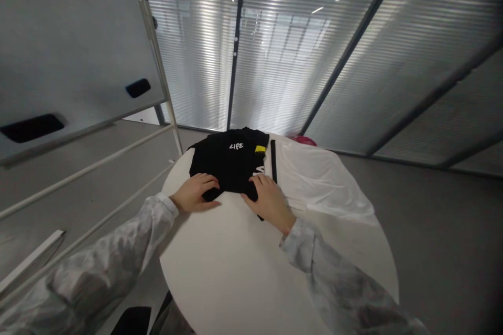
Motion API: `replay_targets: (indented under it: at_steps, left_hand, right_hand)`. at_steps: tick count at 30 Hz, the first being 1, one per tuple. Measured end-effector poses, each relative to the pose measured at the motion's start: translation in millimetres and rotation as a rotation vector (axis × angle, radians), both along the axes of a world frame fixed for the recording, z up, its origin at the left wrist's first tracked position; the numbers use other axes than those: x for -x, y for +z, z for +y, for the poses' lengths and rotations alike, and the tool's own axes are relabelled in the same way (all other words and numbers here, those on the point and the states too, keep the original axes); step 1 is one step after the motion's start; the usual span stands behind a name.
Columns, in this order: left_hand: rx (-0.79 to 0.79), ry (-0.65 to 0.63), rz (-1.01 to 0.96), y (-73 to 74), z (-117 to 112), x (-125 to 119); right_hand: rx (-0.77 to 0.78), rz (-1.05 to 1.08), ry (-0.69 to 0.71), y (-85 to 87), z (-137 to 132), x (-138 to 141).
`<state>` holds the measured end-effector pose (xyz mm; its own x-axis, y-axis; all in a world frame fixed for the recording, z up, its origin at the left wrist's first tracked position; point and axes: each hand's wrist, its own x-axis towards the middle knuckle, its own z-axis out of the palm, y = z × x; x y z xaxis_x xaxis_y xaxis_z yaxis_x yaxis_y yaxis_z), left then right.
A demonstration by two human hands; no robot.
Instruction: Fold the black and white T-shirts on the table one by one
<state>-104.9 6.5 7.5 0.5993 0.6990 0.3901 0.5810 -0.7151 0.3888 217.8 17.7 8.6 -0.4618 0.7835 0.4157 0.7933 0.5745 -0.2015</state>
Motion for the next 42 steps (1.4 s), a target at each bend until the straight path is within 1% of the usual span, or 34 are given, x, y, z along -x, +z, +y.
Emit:
replay_targets:
  at_steps: [3,4,6,8,10,12,13,15,17,19,20,21,22,23,25,27,29,31,32,34,37,38,39,40,42]
  left_hand:
    - [0.019,0.006,0.020,-2.6,-5,8]
    - [0.024,0.008,0.024,-1.8,-4,11]
    - [0.045,-0.011,0.027,3.2,-2,17]
    - [0.086,-0.028,0.006,12.4,-3,27]
    - [0.152,-0.013,-0.026,24.2,-5,42]
    - [0.249,0.036,-0.054,36.2,-8,60]
    - [0.316,0.055,-0.057,41.4,-10,69]
    - [0.470,0.065,-0.040,49.0,-12,86]
    - [0.626,0.020,0.025,52.4,-13,95]
    - [0.734,-0.003,0.123,52.4,-12,96]
    - [0.754,0.011,0.175,51.7,-11,93]
    - [0.740,0.043,0.215,50.7,-10,89]
    - [0.688,0.090,0.237,49.4,-9,83]
    - [0.601,0.137,0.240,47.6,-8,76]
    - [0.380,0.198,0.223,41.5,-6,63]
    - [0.204,0.207,0.226,30.8,-4,52]
    - [0.121,0.189,0.263,16.0,-2,46]
    - [0.090,0.182,0.303,0.0,-2,44]
    - [0.083,0.181,0.321,-7.1,-1,44]
    - [0.076,0.182,0.342,-17.6,1,47]
    - [0.078,0.161,0.346,-23.3,4,52]
    - [0.083,0.152,0.346,-23.3,6,53]
    - [0.092,0.142,0.348,-22.8,7,54]
    - [0.105,0.134,0.348,-22.2,9,54]
    - [0.128,0.121,0.339,-21.0,11,55]
  right_hand:
    - [0.056,-0.023,-0.012,-2.5,-5,-11]
    - [0.079,0.002,-0.012,-2.3,-3,-15]
    - [0.117,0.121,-0.031,0.5,3,-20]
    - [0.155,0.276,-0.075,6.1,7,-27]
    - [0.195,0.398,-0.123,13.1,9,-35]
    - [0.198,0.438,-0.155,19.4,7,-42]
    - [0.172,0.426,-0.157,21.8,4,-44]
    - [0.099,0.350,-0.097,24.7,-4,-45]
    - [0.055,0.251,0.039,24.6,-14,-38]
    - [0.074,0.154,0.194,21.9,-22,-26]
    - [0.093,0.114,0.246,19.9,-25,-19]
    - [0.114,0.082,0.280,17.7,-26,-11]
    - [0.134,0.061,0.299,15.5,-25,-4]
    - [0.149,0.050,0.307,13.5,-23,4]
    - [0.160,0.032,0.315,10.4,-15,16]
    - [0.155,-0.009,0.333,9.0,-7,25]
    - [0.135,-0.064,0.342,9.2,0,27]
    - [0.099,-0.098,0.316,11.0,4,22]
    - [0.071,-0.098,0.281,12.4,5,17]
    - [-0.002,-0.070,0.160,15.9,4,2]
    - [-0.131,-0.035,-0.069,19.8,-4,-26]
    - [-0.162,-0.044,-0.107,20.0,-7,-34]
    - [-0.178,-0.066,-0.103,19.5,-11,-42]
    - [-0.179,-0.098,-0.057,18.4,-16,-48]
    - [-0.158,-0.153,0.107,14.8,-25,-57]
